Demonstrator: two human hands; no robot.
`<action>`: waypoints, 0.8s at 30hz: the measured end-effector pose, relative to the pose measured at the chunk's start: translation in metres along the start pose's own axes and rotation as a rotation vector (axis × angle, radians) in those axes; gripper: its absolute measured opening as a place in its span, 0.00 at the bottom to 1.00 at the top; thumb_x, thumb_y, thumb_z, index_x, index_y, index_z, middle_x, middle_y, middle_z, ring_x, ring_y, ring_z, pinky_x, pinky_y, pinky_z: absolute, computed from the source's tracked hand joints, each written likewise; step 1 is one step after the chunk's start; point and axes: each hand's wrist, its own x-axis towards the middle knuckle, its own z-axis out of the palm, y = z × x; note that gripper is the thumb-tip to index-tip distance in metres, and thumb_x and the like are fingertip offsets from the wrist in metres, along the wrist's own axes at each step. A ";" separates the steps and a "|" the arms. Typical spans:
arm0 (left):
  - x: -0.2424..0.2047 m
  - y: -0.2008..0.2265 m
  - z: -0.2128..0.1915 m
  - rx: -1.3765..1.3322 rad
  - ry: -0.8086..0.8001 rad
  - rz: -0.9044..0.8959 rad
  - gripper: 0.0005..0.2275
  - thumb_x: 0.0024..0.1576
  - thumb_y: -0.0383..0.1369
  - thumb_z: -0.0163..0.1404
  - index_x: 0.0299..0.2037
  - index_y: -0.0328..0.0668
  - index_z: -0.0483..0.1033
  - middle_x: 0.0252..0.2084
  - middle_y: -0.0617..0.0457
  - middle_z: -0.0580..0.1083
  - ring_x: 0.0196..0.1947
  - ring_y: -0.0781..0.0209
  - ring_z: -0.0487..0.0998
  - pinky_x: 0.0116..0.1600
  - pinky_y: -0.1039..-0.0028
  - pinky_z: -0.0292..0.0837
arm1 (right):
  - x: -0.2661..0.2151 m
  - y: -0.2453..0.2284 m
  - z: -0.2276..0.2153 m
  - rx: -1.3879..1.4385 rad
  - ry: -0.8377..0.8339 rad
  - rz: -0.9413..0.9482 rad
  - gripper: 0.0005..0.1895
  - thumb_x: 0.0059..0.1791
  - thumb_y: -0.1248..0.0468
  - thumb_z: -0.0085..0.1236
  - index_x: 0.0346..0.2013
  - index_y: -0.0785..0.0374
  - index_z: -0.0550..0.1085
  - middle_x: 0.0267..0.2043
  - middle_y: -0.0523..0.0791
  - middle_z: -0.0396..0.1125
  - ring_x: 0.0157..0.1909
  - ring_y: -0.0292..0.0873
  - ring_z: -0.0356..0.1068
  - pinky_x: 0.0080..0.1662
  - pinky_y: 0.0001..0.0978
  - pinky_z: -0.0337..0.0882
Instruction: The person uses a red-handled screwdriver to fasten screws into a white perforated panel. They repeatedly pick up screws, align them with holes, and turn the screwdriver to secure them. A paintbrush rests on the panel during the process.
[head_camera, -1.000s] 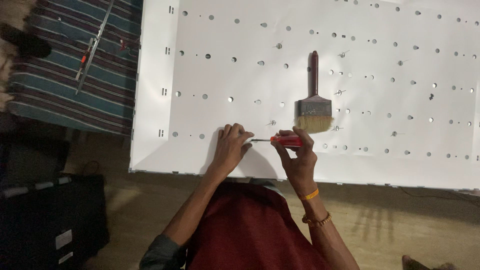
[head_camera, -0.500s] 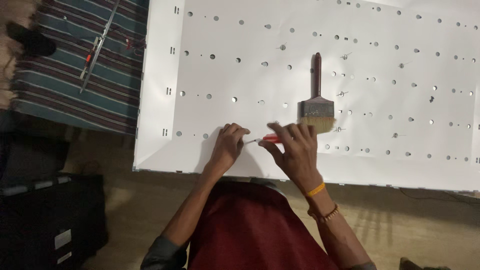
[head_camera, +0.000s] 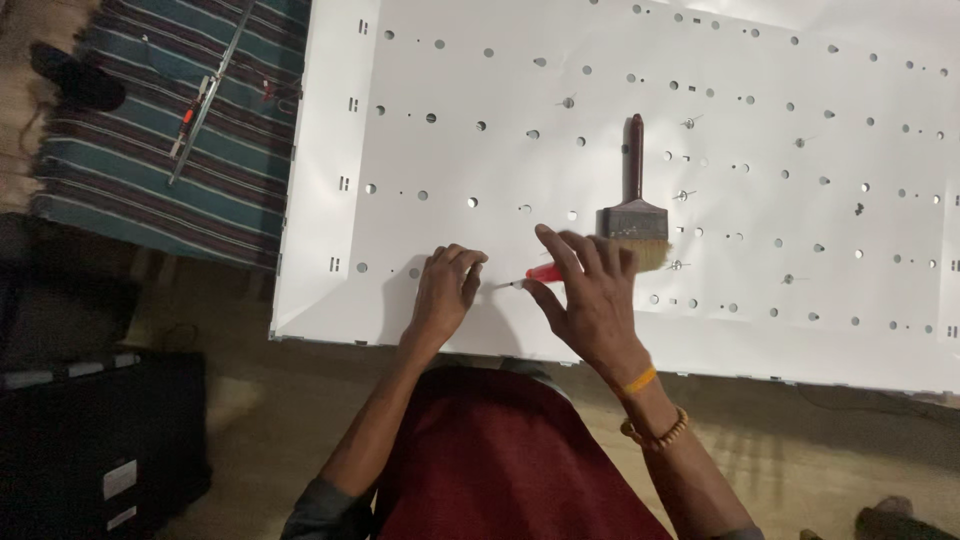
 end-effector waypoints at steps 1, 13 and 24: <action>0.000 -0.001 -0.001 -0.001 0.003 -0.001 0.06 0.59 0.25 0.52 0.45 0.39 0.79 0.42 0.51 0.76 0.44 0.53 0.75 0.54 0.61 0.68 | -0.001 0.004 0.000 0.113 -0.019 -0.057 0.35 0.50 0.54 0.64 0.69 0.57 0.64 0.45 0.37 0.75 0.49 0.40 0.70 0.56 0.41 0.61; -0.001 -0.003 -0.009 0.011 0.049 -0.032 0.06 0.59 0.26 0.53 0.44 0.39 0.79 0.41 0.51 0.77 0.44 0.53 0.76 0.53 0.61 0.68 | -0.008 0.002 0.002 -0.124 0.131 -0.047 0.35 0.45 0.49 0.68 0.64 0.53 0.69 0.48 0.44 0.73 0.49 0.43 0.66 0.54 0.40 0.62; 0.010 0.009 -0.013 -0.034 0.039 -0.046 0.06 0.60 0.29 0.54 0.44 0.38 0.79 0.40 0.52 0.77 0.38 0.56 0.77 0.50 0.63 0.70 | -0.005 -0.007 -0.005 0.099 0.057 -0.021 0.33 0.48 0.57 0.68 0.66 0.52 0.67 0.37 0.32 0.75 0.42 0.35 0.68 0.54 0.41 0.60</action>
